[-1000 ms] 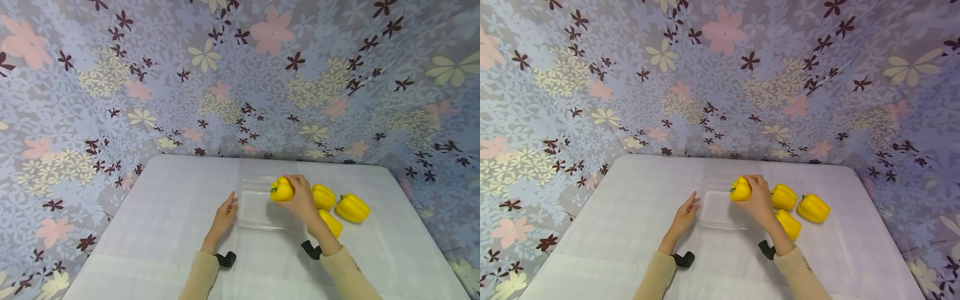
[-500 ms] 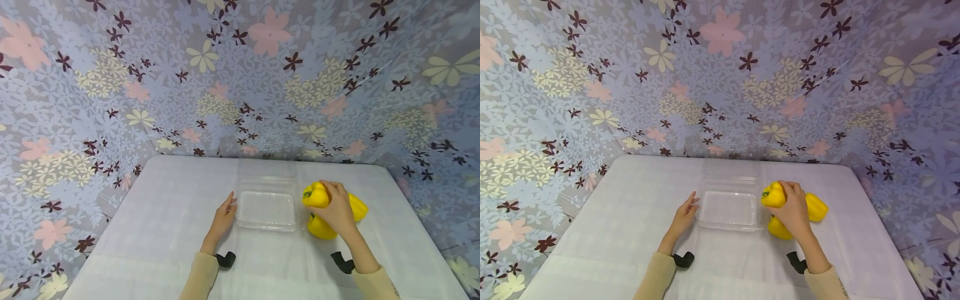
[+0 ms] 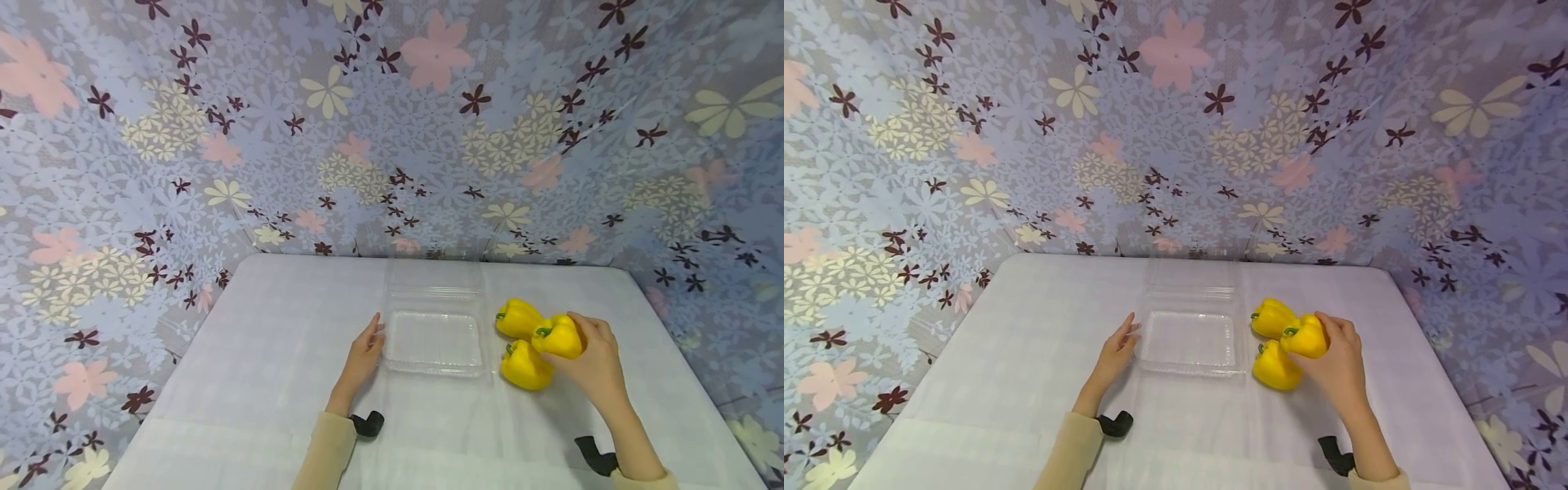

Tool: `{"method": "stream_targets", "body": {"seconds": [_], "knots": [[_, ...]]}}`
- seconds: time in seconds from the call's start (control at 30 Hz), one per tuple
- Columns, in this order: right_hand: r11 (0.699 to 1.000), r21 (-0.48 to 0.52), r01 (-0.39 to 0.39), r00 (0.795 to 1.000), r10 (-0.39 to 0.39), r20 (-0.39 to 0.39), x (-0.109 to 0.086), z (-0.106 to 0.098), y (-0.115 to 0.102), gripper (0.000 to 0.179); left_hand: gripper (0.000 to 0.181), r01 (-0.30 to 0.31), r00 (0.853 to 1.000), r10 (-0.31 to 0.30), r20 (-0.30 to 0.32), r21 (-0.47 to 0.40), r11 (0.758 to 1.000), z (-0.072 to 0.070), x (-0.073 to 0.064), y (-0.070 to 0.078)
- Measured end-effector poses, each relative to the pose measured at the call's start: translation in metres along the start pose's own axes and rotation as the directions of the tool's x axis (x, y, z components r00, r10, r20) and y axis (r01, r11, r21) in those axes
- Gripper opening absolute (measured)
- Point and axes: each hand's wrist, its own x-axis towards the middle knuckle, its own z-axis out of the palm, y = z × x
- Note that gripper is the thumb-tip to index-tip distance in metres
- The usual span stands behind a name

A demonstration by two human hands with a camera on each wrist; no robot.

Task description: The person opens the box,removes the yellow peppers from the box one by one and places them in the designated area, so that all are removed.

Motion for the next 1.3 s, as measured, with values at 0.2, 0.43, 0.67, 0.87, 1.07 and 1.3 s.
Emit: {"method": "stream_targets", "body": {"seconds": [0.2,0.43,0.67,0.87,1.07,1.3], "knots": [[0.999,-0.027,-0.030,0.999,0.029,-0.017,-0.013,-0.008,0.020,0.085,0.052,0.000,1.000,0.000,0.002,-0.005,1.000,0.000,0.001,-0.002],[0.996,-0.072,-0.059,0.998,0.057,-0.026,-0.023,-0.008,0.041,0.083,0.052,0.010,1.000,-0.009,0.005,-0.010,1.000,-0.002,0.001,0.001],[0.983,-0.131,-0.131,0.990,0.137,0.035,-0.026,0.003,0.058,0.088,0.052,0.030,0.999,-0.030,0.014,-0.016,0.999,-0.002,0.002,0.002],[0.977,-0.150,-0.150,0.984,0.162,0.074,-0.027,0.010,0.062,0.089,0.052,0.027,0.999,-0.026,0.018,-0.017,1.000,-0.001,0.000,0.003],[0.977,-0.166,-0.135,0.986,0.149,0.076,-0.026,0.011,0.063,0.091,0.052,0.031,0.999,-0.031,0.019,-0.024,0.999,-0.003,-0.002,0.009],[0.961,-0.260,-0.092,0.987,0.122,0.102,-0.024,0.017,0.061,0.087,0.052,0.031,0.999,-0.030,0.011,-0.014,0.999,-0.001,0.000,0.003]]}}
